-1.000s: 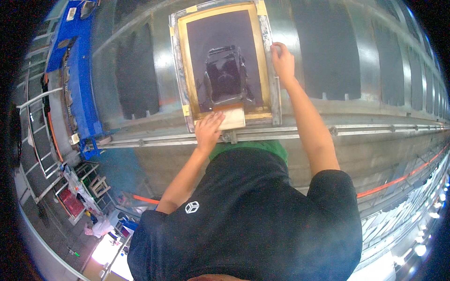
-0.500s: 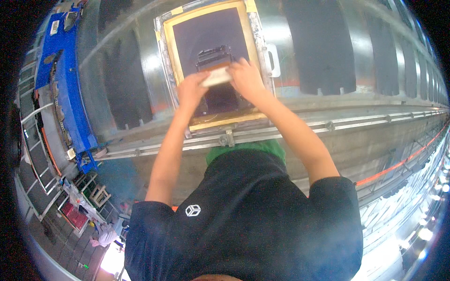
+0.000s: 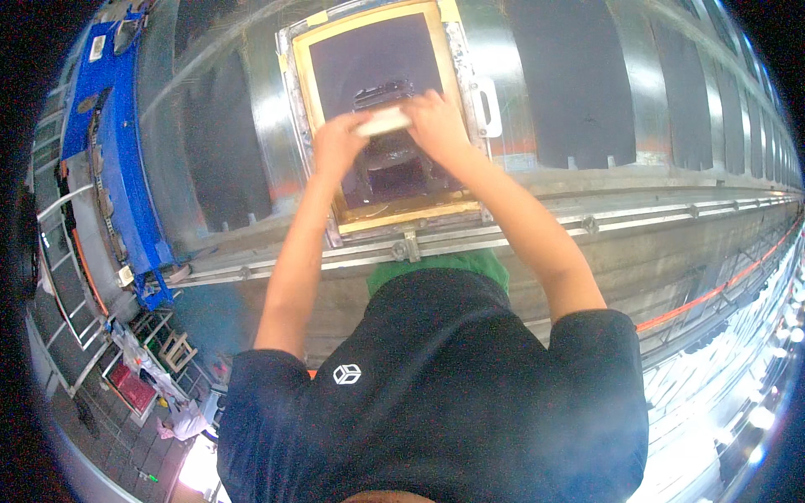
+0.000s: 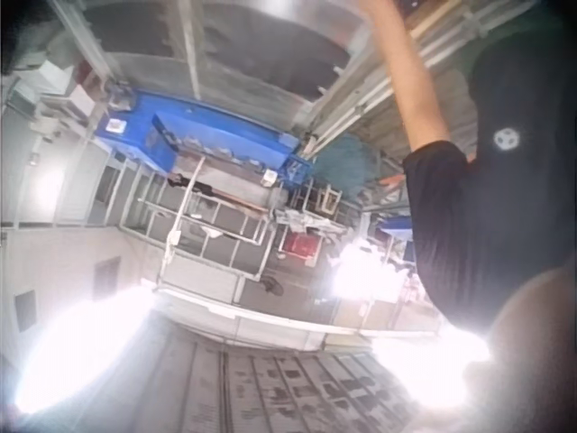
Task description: The person uses a squeegee to spread purple ink across a screen printing frame mounted on a metal stand. They repeatedly pull the ink across the mesh in a consistent motion, ensuring even coverage of the design area. The person briefly lifts the frame to inspect the ink distribution before resuming the spreading process.
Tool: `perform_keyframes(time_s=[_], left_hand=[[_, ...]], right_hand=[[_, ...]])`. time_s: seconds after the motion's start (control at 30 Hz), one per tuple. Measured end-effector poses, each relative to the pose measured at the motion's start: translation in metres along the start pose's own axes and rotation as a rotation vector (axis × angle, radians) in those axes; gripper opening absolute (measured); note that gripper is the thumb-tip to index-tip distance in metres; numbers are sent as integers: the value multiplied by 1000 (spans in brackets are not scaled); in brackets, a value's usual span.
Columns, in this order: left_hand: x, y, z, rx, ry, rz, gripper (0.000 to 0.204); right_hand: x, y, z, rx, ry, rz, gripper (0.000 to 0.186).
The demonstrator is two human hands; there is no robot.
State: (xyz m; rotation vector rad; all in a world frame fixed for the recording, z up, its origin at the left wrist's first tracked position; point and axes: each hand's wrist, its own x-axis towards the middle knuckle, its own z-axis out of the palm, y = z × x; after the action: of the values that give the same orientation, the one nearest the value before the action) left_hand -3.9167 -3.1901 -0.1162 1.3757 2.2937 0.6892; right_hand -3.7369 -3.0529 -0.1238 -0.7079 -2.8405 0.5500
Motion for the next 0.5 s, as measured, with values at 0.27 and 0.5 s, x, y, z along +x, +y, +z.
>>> perform_keyframes(time_s=[0.27,0.5], left_hand=[[-92,-5,24,59,-46,134,43],[31,0,-5,24,-8,41,36]], right_hand=[[-86,-37,-5,81,-85,22,49],[19,16,-2,34,115,-12,36]])
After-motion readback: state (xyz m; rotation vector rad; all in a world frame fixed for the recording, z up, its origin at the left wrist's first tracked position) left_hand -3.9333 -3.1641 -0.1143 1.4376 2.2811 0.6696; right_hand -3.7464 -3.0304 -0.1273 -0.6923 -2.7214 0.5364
